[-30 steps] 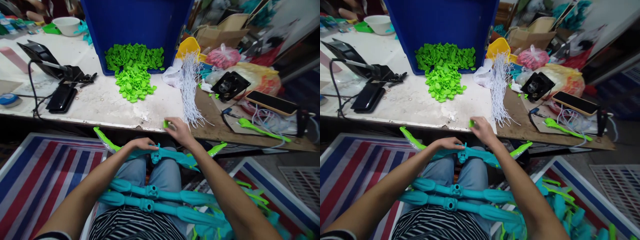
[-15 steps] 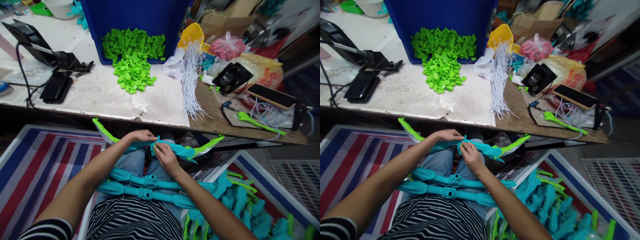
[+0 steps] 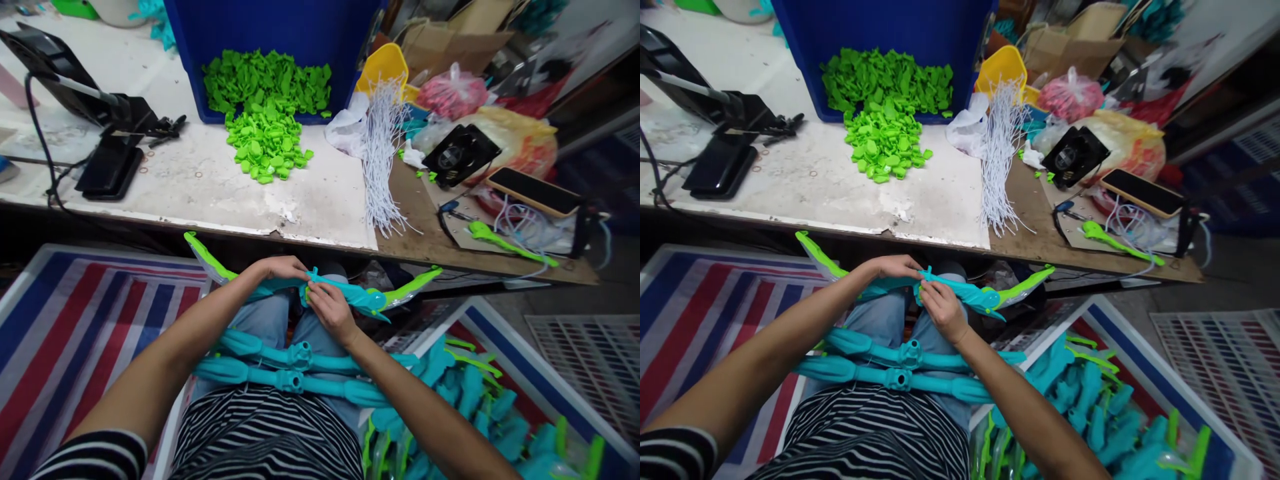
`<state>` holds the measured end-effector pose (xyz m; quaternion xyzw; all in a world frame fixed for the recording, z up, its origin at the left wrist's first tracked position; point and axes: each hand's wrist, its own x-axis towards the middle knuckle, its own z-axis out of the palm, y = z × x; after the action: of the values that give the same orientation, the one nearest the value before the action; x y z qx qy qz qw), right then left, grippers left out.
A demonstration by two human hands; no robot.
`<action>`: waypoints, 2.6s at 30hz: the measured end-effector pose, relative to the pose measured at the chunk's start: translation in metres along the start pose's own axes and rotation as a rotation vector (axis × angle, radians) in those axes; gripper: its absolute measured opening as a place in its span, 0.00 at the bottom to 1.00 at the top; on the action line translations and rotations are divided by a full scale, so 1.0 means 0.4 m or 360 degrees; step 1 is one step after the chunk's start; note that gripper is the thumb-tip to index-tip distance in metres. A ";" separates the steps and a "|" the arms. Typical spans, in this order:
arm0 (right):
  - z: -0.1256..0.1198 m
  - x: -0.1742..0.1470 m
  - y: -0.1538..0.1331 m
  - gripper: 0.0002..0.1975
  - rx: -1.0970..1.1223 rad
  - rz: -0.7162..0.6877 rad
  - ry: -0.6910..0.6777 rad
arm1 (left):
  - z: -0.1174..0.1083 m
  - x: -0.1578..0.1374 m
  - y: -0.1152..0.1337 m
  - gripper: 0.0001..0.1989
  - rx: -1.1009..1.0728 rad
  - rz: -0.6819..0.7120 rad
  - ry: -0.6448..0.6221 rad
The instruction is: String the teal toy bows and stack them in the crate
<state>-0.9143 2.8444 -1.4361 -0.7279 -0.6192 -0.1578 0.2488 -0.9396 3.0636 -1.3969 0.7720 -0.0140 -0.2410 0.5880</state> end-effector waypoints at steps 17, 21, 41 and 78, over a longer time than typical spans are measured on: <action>0.000 0.053 0.032 0.29 -0.0106 0.0735 -0.0453 | 0.045 0.002 0.046 0.18 0.1011 -0.0222 0.0362; -0.009 0.053 0.010 0.30 -0.0184 0.0609 -0.0457 | 0.063 -0.032 0.061 0.21 0.1265 -0.0164 0.0390; -0.327 0.296 0.345 0.10 -0.0660 0.1207 -0.0318 | 0.192 -0.108 -0.077 0.30 0.2065 0.0065 0.0953; -0.379 -0.347 0.118 0.19 0.0673 0.2010 0.0865 | 0.463 0.296 0.203 0.08 -0.0866 -0.0550 0.0135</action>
<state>-0.8816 2.6405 -1.3936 -0.8182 -0.0134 -0.0362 0.5736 -0.8856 2.8355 -1.4005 0.5869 0.2066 -0.2996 0.7232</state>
